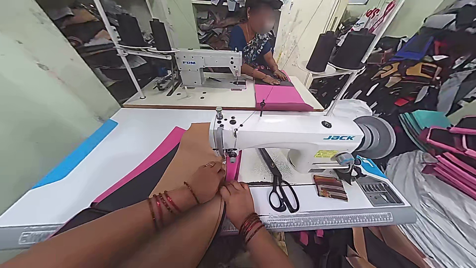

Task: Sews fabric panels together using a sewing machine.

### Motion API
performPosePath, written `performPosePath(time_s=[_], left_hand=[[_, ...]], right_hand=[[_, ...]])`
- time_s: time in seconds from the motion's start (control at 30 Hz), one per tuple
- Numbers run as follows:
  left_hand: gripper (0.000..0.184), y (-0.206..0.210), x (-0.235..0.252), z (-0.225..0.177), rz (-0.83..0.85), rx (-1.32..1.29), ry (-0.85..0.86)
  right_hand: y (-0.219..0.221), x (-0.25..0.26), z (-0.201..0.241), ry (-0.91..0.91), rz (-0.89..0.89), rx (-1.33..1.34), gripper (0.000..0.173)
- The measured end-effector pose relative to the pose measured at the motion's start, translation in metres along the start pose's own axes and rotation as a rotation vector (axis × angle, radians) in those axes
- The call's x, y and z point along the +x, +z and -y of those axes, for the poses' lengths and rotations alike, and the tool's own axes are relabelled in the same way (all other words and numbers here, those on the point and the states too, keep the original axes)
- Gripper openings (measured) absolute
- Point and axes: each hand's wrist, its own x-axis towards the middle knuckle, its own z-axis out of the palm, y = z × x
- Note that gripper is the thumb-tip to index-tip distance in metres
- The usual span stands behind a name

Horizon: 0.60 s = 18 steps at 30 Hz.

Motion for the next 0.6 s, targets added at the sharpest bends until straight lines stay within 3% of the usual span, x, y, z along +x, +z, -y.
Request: performPosePath(time_s=[0.2, 0.37, 0.6], left_hand=[[0.041, -0.02, 0.01, -0.001, 0.149, 0.024, -0.035], [0.043, -0.016, 0.015, 0.007, 0.096, 0.033, -0.019], [0.043, -0.013, 0.019, 0.017, 0.033, -0.052, 0.017]], right_hand=[[-0.006, 0.019, -0.009, 0.117, 0.155, 0.113, 0.025], [-0.01, 0.037, -0.016, 0.188, 0.313, 0.146, 0.03], [-0.007, 0.053, -0.022, 0.226, 0.398, 0.105, 0.035]])
